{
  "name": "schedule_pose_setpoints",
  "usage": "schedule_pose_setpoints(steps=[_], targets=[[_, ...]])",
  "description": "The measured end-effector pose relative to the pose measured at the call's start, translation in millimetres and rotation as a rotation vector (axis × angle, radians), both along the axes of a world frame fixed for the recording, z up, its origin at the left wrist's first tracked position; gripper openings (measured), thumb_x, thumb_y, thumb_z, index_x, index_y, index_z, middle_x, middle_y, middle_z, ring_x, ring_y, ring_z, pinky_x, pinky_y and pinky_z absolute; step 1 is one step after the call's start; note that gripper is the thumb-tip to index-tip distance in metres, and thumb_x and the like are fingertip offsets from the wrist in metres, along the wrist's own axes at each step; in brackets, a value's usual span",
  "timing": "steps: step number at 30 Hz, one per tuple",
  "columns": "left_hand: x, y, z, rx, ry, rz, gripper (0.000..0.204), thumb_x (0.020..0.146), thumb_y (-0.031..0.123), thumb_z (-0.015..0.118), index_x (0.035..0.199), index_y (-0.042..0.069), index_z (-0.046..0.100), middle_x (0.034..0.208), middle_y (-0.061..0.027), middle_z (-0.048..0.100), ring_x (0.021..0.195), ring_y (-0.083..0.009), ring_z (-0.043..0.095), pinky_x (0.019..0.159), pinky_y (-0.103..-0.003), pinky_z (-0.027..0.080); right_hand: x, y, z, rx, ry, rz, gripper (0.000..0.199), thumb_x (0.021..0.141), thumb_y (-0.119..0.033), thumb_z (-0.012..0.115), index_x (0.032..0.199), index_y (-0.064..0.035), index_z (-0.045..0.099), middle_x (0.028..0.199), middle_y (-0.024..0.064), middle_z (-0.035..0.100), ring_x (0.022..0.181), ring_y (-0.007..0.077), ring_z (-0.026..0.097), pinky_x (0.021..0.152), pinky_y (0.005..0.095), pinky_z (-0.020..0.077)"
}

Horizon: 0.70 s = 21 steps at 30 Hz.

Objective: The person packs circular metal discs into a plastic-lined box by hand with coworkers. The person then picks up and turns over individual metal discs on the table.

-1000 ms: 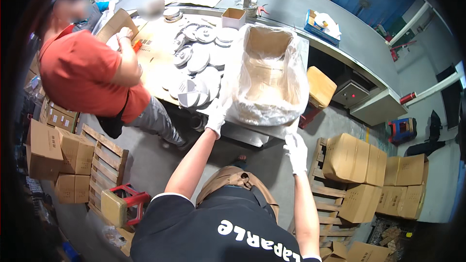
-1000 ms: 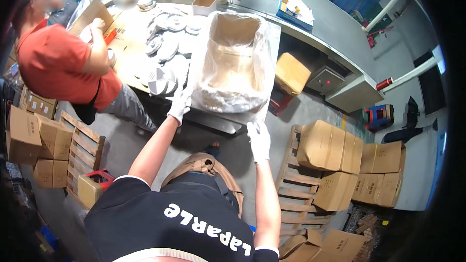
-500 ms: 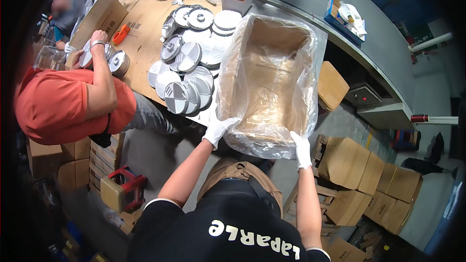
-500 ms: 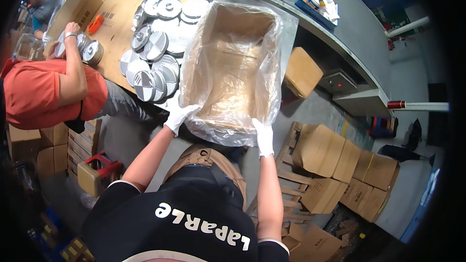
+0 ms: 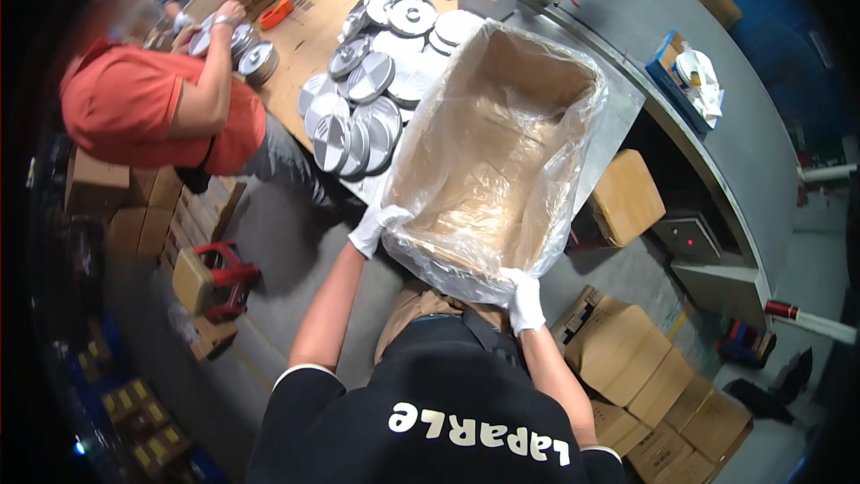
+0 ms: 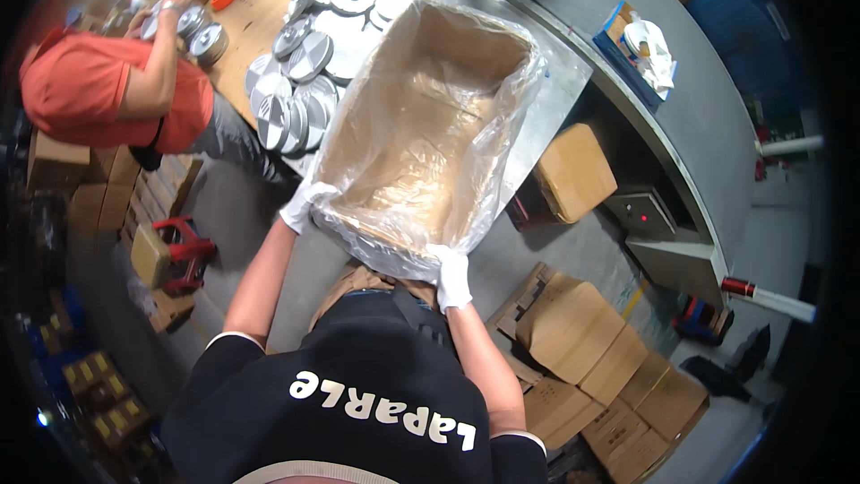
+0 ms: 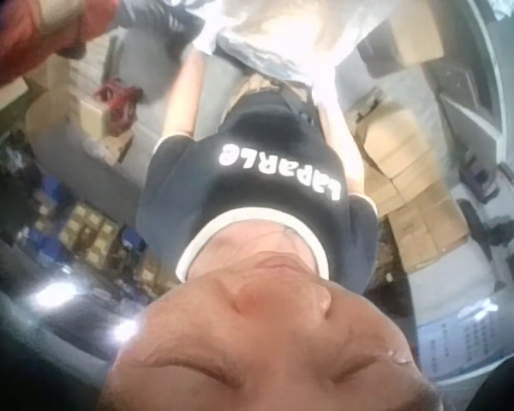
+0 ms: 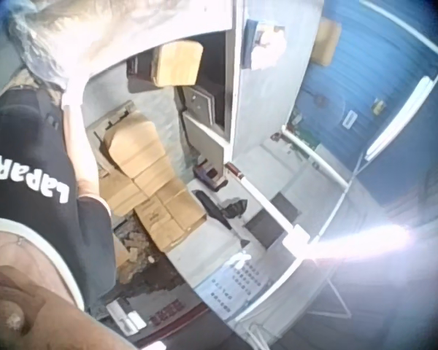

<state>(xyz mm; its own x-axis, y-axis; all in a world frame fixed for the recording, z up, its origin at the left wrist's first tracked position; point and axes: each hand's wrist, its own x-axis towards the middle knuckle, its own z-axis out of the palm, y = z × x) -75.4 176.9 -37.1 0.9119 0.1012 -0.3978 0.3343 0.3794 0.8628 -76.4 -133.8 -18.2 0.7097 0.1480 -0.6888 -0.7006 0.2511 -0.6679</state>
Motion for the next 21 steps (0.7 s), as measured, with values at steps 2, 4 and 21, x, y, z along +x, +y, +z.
schedule_pose_setpoints(steps=[2,4,21], targets=[[-16,-18,11,0.114,-0.101,0.077,0.092,0.068,0.008,0.068,0.148,0.005,0.023,0.142,-0.0114,0.039,0.130,-0.0219,0.038,0.107,-0.033,0.034,5,-22,-5,0.120,0.101,0.062,0.040,0.076,-0.008,0.063,0.113,0.0057,0.057,0.101,0.0152,0.064,0.087,0.0253,0.065,0.075,0.0362,0.0542],[-30,-35,23,0.277,-0.123,0.067,0.097,0.065,0.010,0.071,0.148,0.005,0.022,0.145,-0.0113,0.036,0.134,-0.0222,0.033,0.109,-0.033,0.031,6,-43,-4,0.166,0.128,0.083,0.028,0.077,-0.006,0.062,0.103,0.0056,0.061,0.091,0.0129,0.066,0.082,0.0216,0.064,0.073,0.0325,0.0528],[-199,-215,97,0.322,-0.005,0.790,0.107,0.064,0.008,0.078,0.150,0.005,0.015,0.144,-0.0125,0.036,0.132,-0.0246,0.037,0.108,-0.035,0.034,55,-120,64,-0.545,-0.668,1.176,0.058,0.082,-0.031,0.070,0.121,0.0086,0.052,0.103,0.0213,0.065,0.087,0.0296,0.064,0.079,0.0379,0.0504]])
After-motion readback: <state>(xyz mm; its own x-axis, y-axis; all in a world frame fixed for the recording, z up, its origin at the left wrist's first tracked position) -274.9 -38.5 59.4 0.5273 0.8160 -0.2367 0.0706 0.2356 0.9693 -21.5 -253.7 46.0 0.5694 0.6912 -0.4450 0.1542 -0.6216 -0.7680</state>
